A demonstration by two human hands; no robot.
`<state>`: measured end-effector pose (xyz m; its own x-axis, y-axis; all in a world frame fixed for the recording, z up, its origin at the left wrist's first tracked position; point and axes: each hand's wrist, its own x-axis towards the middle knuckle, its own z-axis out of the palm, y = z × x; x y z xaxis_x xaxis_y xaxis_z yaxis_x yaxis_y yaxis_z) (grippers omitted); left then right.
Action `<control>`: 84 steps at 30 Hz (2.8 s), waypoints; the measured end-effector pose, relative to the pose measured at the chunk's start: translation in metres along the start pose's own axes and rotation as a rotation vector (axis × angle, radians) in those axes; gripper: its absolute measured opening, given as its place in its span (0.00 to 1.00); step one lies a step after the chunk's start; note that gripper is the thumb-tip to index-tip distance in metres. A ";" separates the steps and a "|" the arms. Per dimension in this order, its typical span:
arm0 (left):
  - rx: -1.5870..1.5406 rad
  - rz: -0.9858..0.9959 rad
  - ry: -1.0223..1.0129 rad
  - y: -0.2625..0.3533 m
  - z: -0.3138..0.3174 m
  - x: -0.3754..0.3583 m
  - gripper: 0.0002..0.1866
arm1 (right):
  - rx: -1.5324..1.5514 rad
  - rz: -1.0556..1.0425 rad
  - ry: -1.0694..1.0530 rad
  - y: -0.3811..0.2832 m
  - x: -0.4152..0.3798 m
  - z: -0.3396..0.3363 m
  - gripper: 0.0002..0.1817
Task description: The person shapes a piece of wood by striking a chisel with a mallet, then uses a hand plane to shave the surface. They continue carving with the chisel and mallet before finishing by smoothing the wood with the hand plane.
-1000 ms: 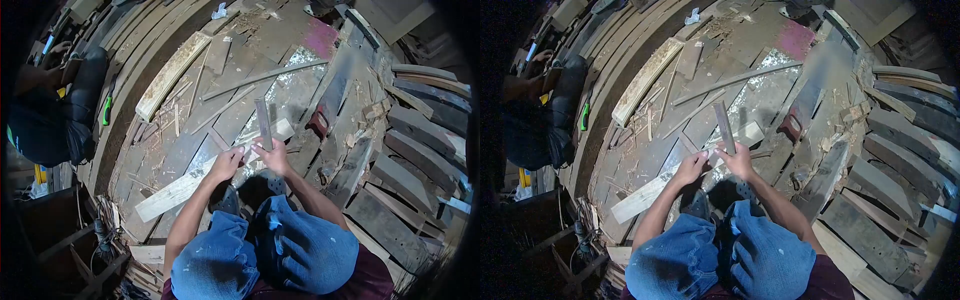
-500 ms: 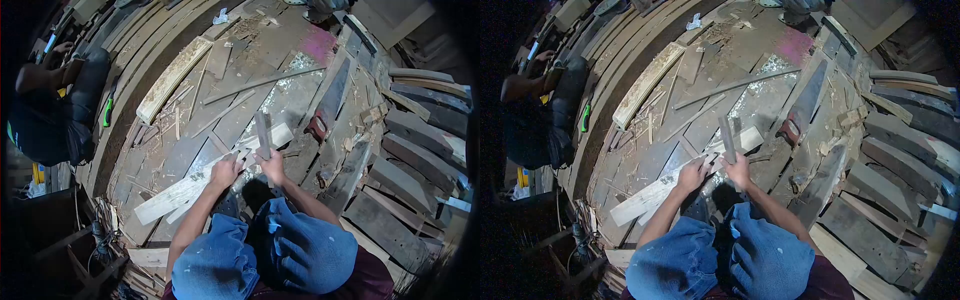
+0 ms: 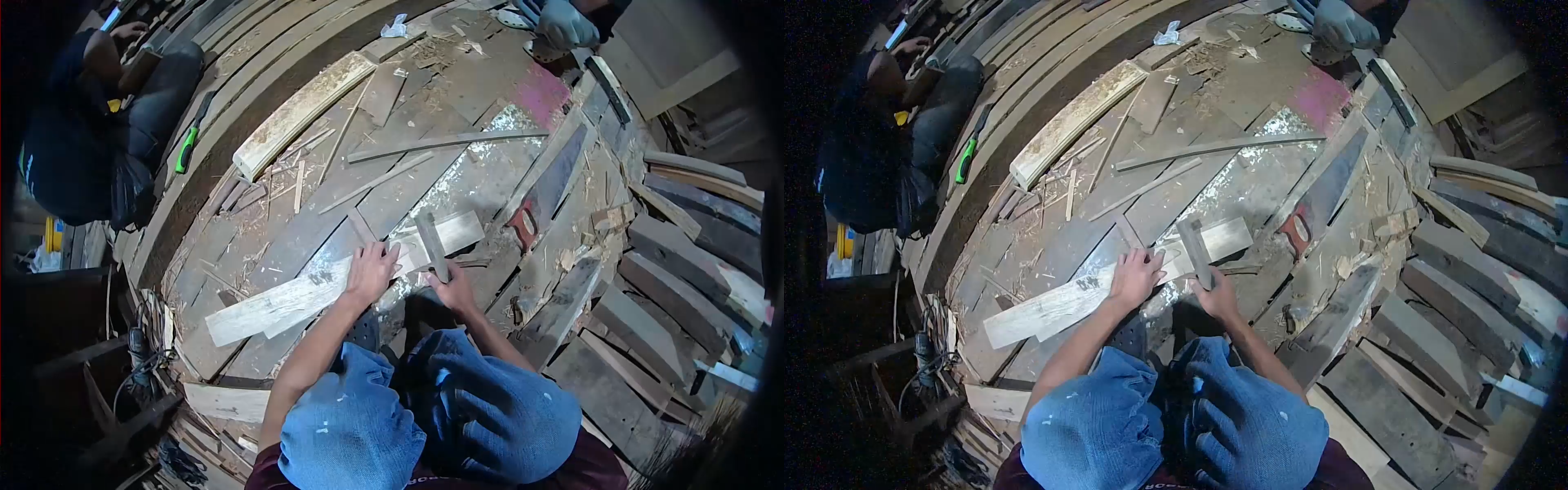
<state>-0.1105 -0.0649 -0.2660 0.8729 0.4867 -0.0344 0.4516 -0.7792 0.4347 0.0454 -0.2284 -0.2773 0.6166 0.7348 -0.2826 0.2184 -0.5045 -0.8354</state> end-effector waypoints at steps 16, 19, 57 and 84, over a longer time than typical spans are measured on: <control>-0.085 -0.168 -0.037 -0.032 -0.043 -0.046 0.17 | -0.193 -0.134 -0.094 0.003 0.009 -0.025 0.29; -0.144 -0.198 -0.007 -0.042 -0.040 -0.051 0.17 | -0.109 -0.239 -0.052 0.010 0.011 -0.019 0.29; -0.285 -0.051 -0.132 -0.007 -0.098 -0.002 0.21 | -0.236 -0.089 -0.200 0.029 0.031 -0.031 0.30; -0.151 -0.144 -0.231 -0.013 -0.007 0.036 0.20 | -0.287 -0.047 -0.316 0.004 0.019 -0.057 0.30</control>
<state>-0.0860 -0.0344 -0.2670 0.8286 0.4718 -0.3015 0.5562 -0.6326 0.5389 0.1008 -0.2418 -0.2590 0.3484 0.8403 -0.4154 0.4698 -0.5400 -0.6983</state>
